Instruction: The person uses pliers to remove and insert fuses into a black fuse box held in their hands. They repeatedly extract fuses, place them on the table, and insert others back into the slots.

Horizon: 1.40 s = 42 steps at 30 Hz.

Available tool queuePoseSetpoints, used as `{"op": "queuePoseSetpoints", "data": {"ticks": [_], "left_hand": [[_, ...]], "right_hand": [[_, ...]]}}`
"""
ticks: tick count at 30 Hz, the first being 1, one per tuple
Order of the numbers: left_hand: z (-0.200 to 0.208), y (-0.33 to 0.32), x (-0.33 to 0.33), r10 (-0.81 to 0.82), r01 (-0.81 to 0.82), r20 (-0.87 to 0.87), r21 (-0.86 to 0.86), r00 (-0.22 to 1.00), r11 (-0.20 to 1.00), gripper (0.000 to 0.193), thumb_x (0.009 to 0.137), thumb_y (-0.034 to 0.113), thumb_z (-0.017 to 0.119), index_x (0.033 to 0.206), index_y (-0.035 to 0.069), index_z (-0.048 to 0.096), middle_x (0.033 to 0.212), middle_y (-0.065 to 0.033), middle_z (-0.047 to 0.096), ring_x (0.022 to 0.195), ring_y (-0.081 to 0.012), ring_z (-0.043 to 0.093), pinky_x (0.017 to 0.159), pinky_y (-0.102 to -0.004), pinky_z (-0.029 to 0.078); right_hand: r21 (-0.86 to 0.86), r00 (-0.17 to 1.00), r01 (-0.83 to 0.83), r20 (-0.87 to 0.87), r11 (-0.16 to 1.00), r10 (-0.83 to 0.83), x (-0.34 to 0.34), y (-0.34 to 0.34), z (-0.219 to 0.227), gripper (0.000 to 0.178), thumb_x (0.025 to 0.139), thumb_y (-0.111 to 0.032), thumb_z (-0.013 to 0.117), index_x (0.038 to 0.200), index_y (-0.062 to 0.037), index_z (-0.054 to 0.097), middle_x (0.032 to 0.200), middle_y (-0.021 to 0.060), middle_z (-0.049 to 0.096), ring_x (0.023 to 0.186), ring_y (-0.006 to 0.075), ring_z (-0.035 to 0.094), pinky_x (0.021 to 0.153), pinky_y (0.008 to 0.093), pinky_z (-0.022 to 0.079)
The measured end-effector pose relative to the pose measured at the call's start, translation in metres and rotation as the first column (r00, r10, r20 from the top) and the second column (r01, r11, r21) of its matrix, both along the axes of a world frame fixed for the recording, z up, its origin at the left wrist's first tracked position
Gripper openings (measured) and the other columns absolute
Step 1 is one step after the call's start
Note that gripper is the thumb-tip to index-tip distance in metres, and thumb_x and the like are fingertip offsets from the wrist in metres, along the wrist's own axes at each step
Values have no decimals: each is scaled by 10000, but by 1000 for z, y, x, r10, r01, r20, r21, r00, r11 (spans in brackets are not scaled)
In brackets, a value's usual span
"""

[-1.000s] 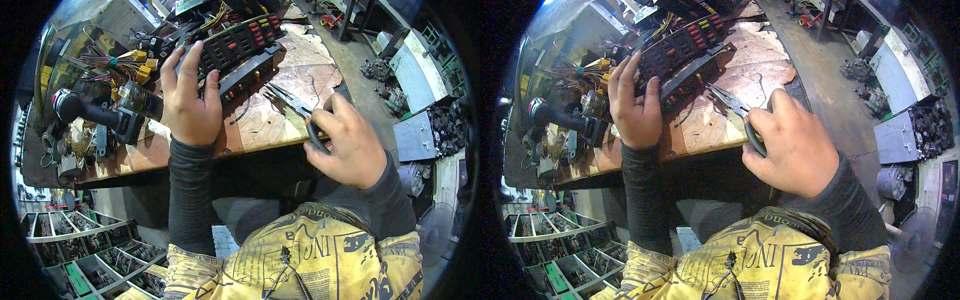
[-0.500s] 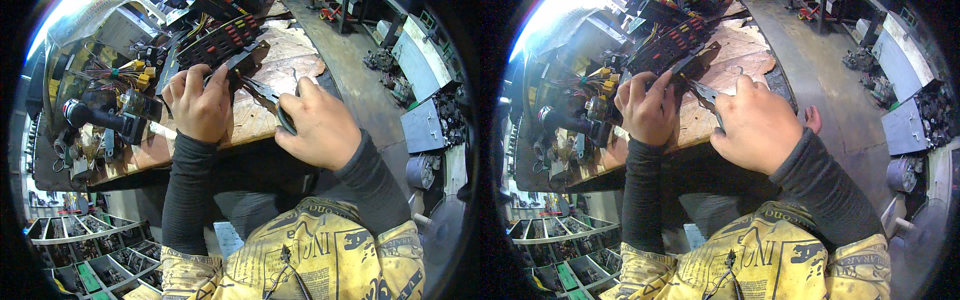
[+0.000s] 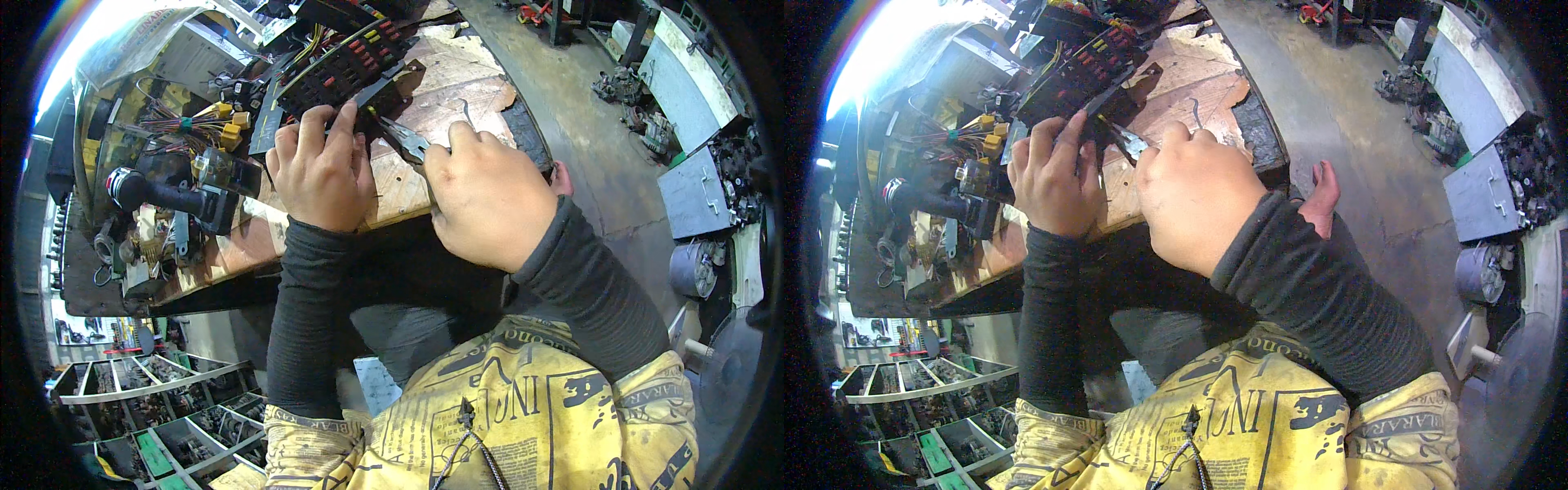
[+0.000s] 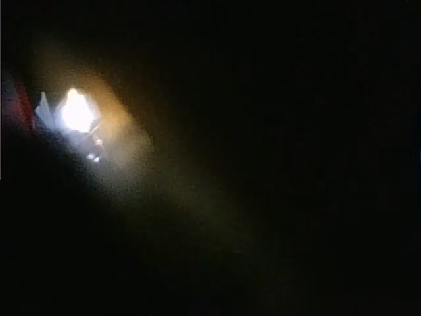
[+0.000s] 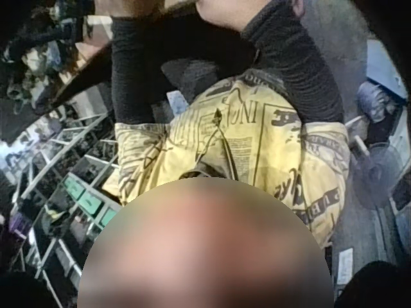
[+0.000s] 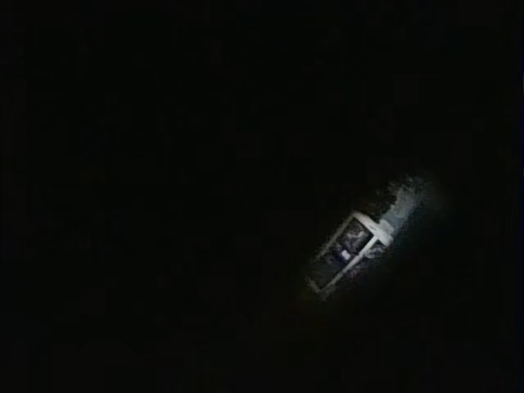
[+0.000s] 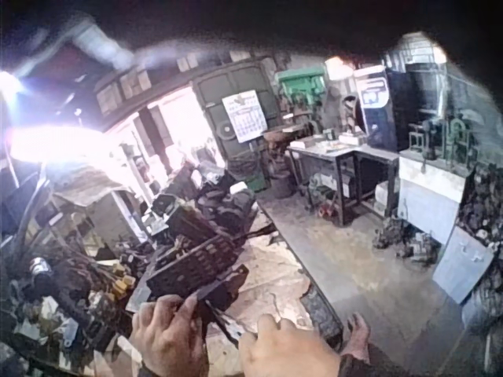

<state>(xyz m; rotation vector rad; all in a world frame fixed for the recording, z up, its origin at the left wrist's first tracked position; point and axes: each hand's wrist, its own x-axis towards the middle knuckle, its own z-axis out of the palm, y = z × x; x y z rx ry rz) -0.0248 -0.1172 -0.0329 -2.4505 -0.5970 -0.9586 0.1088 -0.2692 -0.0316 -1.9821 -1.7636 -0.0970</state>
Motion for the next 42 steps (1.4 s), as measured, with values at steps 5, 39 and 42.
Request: {"op": "queuePoseSetpoints", "data": {"ticks": [5,39,42], "left_hand": [[-3,-10,2,65,-64,4,-75,998,995,437,759,219,694,1189,147,691,1096,-20,609,1023,-284,519,876,-419,381],[-11,-13,-3,30,-16,86,-158,996,987,497,728,166,650,1216,72,647,1195,-50,601,1084,-294,510,959,-440,363],[-10,-13,-2,25,-12,84,-160,996,987,495,727,160,651,1215,73,647,1195,-48,600,1080,-293,510,956,-439,364]], "right_hand": [[27,1000,-15,-7,1000,15,3,0,-1,279,691,-146,705,873,42,610,864,223,581,743,375,664,660,442,561],[-157,506,-263,-863,952,-3,45,-58,13,498,785,-413,732,1059,-11,629,977,186,619,956,326,614,883,419,436],[-131,570,-250,-821,959,36,42,-58,17,492,783,-399,737,1042,4,627,965,208,605,921,340,625,847,393,476]]}}
